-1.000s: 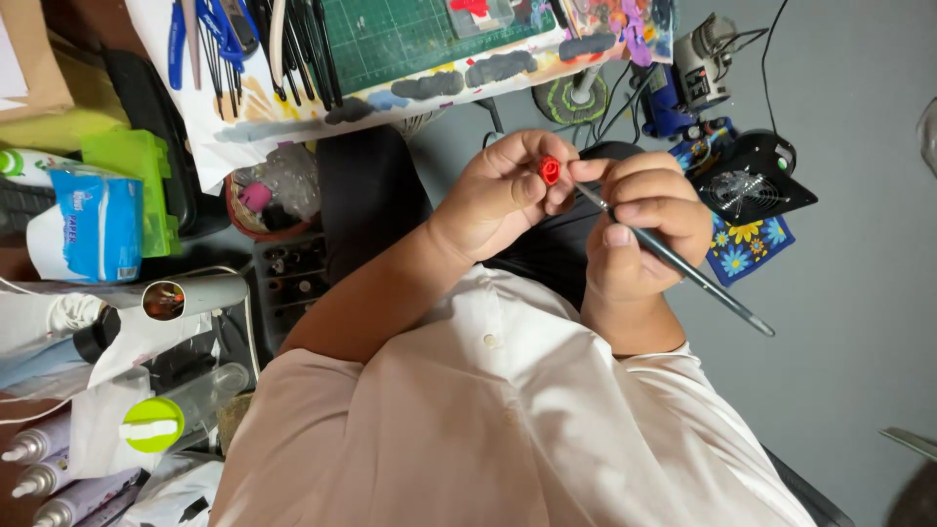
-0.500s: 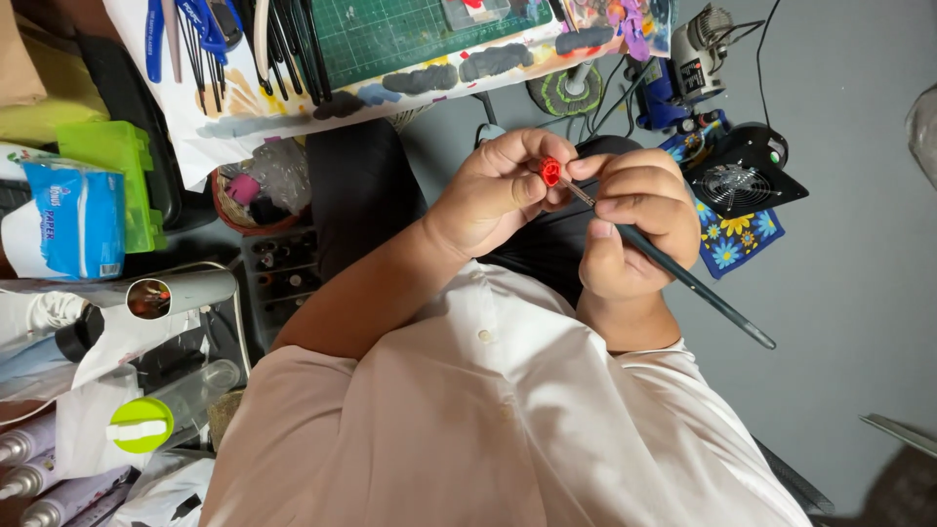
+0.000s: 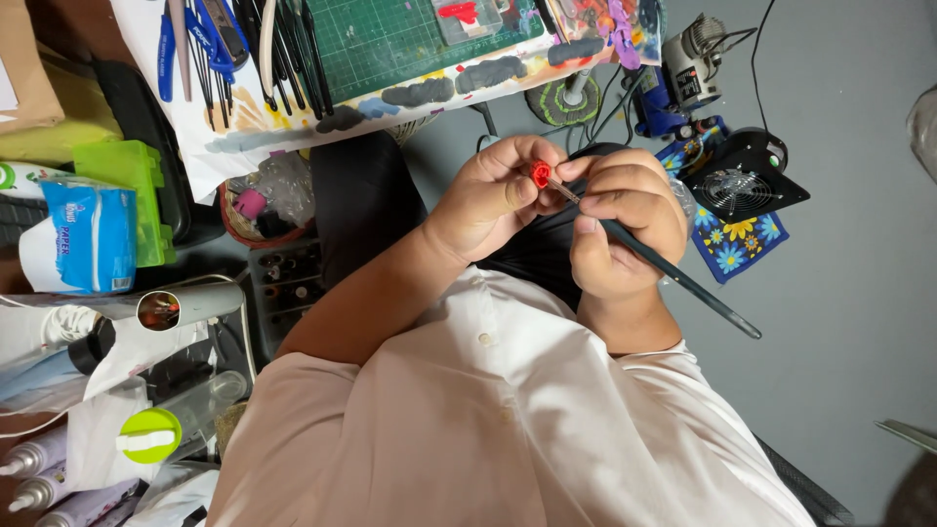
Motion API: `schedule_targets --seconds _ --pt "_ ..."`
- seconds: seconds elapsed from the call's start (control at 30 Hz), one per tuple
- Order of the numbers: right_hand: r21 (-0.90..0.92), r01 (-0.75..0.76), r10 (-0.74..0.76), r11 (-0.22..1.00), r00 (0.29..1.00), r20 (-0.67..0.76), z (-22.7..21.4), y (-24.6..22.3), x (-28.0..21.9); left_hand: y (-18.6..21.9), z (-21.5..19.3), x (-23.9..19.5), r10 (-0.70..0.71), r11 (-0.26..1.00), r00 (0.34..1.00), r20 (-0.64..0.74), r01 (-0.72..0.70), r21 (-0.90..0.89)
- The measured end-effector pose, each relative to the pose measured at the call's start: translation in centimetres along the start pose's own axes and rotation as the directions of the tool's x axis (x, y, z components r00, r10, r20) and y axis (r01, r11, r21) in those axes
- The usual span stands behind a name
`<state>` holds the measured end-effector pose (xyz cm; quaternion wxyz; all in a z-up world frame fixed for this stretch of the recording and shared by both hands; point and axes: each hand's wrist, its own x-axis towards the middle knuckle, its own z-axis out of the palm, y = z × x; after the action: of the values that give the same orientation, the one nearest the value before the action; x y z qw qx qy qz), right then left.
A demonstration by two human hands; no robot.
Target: Painting a small red model component using a fine-tipped brush and liquid paint
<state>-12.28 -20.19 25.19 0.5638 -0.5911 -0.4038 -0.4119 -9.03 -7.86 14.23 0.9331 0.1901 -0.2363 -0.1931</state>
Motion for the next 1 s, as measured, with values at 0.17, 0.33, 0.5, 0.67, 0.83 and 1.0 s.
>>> schedule_targets --seconds 0.17,0.33,0.5,0.67,0.83,1.0 --pt "-0.022 -0.002 0.002 1.0 1.0 0.006 0.1 0.1 0.1 -0.1 -0.5 -0.1 -0.007 1.0 1.0 0.0 0.007 0.01" --pt "-0.033 0.0 0.001 0.999 1.0 0.007 0.1 0.2 0.1 0.1 -0.5 -0.1 -0.009 1.0 1.0 0.001 0.009 0.024" --pt "-0.025 -0.006 0.006 1.0 1.0 0.02 0.1 0.3 0.0 0.1 -0.5 -0.1 -0.001 1.0 1.0 0.015 0.0 0.028" --pt "-0.036 -0.009 0.01 0.999 0.999 0.032 -0.1 0.3 -0.1 -0.2 -0.8 -0.2 0.005 1.0 1.0 0.004 -0.006 0.024" --pt "-0.044 -0.007 0.009 0.999 0.999 0.039 0.0 0.2 0.0 -0.2 -0.8 -0.2 0.01 1.0 1.0 0.011 -0.01 0.013" --pt "-0.055 -0.003 0.005 0.998 0.999 0.043 -0.1 0.3 -0.1 -0.5 -1.2 -0.2 0.015 1.0 1.0 0.011 -0.015 0.008"
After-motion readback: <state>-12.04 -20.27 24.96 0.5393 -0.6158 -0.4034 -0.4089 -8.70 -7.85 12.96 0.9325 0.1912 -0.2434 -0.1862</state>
